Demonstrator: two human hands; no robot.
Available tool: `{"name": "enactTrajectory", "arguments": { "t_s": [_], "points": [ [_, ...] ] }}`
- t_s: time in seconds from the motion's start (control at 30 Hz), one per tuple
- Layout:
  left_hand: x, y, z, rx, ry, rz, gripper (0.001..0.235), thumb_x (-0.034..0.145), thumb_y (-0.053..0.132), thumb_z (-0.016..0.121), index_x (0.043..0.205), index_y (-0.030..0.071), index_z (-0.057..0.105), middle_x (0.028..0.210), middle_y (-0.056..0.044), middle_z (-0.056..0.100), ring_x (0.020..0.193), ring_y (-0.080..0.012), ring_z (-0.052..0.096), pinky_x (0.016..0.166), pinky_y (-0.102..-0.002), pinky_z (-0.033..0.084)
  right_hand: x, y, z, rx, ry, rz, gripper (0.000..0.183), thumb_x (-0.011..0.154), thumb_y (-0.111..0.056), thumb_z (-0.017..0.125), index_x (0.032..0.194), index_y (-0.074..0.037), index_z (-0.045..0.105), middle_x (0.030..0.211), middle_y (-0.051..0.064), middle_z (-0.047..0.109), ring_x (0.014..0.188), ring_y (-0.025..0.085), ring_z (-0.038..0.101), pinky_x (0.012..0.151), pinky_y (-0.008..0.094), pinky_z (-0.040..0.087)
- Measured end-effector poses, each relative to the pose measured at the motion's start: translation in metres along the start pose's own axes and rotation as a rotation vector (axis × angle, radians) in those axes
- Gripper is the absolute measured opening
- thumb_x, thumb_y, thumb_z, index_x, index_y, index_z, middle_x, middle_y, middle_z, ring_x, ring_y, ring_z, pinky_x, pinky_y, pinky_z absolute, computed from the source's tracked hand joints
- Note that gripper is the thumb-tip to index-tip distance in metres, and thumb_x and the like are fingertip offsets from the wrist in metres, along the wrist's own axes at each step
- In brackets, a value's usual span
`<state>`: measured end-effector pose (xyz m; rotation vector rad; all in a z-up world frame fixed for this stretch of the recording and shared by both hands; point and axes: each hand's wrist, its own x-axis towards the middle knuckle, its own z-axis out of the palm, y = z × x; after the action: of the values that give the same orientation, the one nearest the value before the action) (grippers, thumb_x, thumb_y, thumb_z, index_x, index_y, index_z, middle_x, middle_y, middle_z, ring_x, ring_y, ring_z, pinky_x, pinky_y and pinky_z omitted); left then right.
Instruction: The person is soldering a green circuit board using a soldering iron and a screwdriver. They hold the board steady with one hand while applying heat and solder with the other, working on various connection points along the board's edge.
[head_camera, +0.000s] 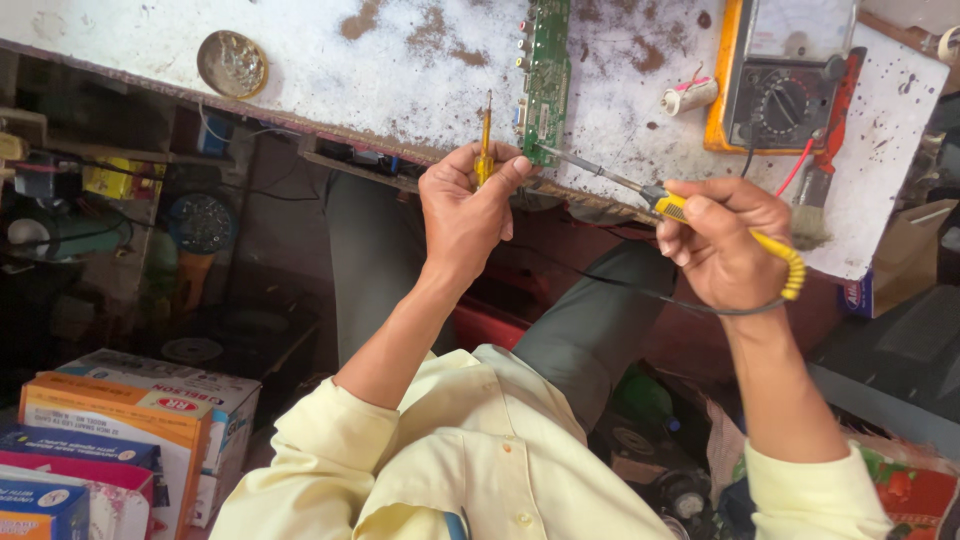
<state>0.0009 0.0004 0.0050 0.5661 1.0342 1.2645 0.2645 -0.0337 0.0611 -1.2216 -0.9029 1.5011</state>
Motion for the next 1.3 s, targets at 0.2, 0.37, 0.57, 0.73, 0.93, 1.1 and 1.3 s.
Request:
{"name": "enactTrajectory", "arguments": {
  "t_s": [0.2,0.37,0.57,0.73,0.93,1.1,1.3],
  "points": [
    [-0.001,0.002,0.002,0.053,0.002,0.016,0.012,0.095,0.008,0.075,0.099,-0.003,0.071,0.075,-0.005,0.069,0.043,-0.0045,0.05,0.038,-0.023,0.039,-0.003,0.039,-0.005,0.393,0.024,0.066,0.022,0.103,-0.01,0.062,0.118,0.003,0.071,0.089,0.016,0.069,0.076,0.024,0.062,0.068,0.031,0.051],
    [0.0,0.003,0.001,0.064,0.012,-0.009,0.013,0.092,0.008,0.076,0.098,-0.002,0.07,0.078,-0.005,0.073,0.043,-0.0041,0.051,0.038,-0.022,0.04,-0.012,0.056,0.001,0.53,0.071,0.106,0.025,0.104,-0.015,0.06,0.12,0.0,0.072,0.086,0.014,0.067,0.073,0.021,0.058,0.064,0.029,0.046],
    [0.0,0.004,0.001,0.076,0.009,-0.01,0.012,0.092,0.007,0.075,0.098,-0.002,0.07,0.079,-0.005,0.074,0.043,-0.0041,0.05,0.038,-0.022,0.039,-0.025,0.069,0.02,0.461,0.108,0.012,0.025,0.104,-0.017,0.06,0.118,0.0,0.072,0.084,0.013,0.066,0.069,0.019,0.056,0.059,0.027,0.044],
    [0.001,0.002,-0.001,0.073,0.002,-0.005,0.013,0.092,0.007,0.076,0.099,-0.002,0.07,0.077,-0.006,0.071,0.043,-0.0044,0.05,0.037,-0.022,0.038,-0.043,0.058,0.037,-0.045,0.134,-0.221,0.02,0.103,-0.009,0.064,0.121,-0.001,0.069,0.095,0.016,0.07,0.074,0.017,0.065,0.065,0.026,0.052],
    [0.002,-0.001,-0.002,0.02,-0.018,0.01,0.012,0.094,0.008,0.075,0.1,-0.001,0.069,0.085,-0.009,0.076,0.043,-0.0046,0.05,0.037,-0.022,0.037,-0.042,0.019,0.049,-0.68,-0.054,-0.551,0.018,0.101,-0.002,0.066,0.119,0.0,0.069,0.097,0.013,0.072,0.081,0.014,0.071,0.075,0.025,0.059],
    [0.002,0.0,-0.003,0.004,-0.017,-0.01,0.012,0.093,0.007,0.074,0.1,-0.001,0.069,0.088,-0.012,0.078,0.042,-0.0046,0.049,0.036,-0.021,0.035,-0.037,0.001,0.05,-0.86,-0.123,-0.625,0.018,0.099,0.002,0.068,0.117,0.001,0.069,0.099,0.013,0.073,0.086,0.015,0.07,0.075,0.025,0.057],
    [-0.004,0.013,-0.001,0.134,-0.079,0.04,0.016,0.094,0.011,0.074,0.105,-0.001,0.072,0.084,-0.007,0.074,0.044,-0.0042,0.051,0.038,-0.021,0.04,-0.043,0.015,0.045,-0.533,0.03,-0.422,0.018,0.103,-0.004,0.066,0.12,0.001,0.069,0.101,0.012,0.071,0.084,0.013,0.069,0.072,0.025,0.057]
  ]
}}
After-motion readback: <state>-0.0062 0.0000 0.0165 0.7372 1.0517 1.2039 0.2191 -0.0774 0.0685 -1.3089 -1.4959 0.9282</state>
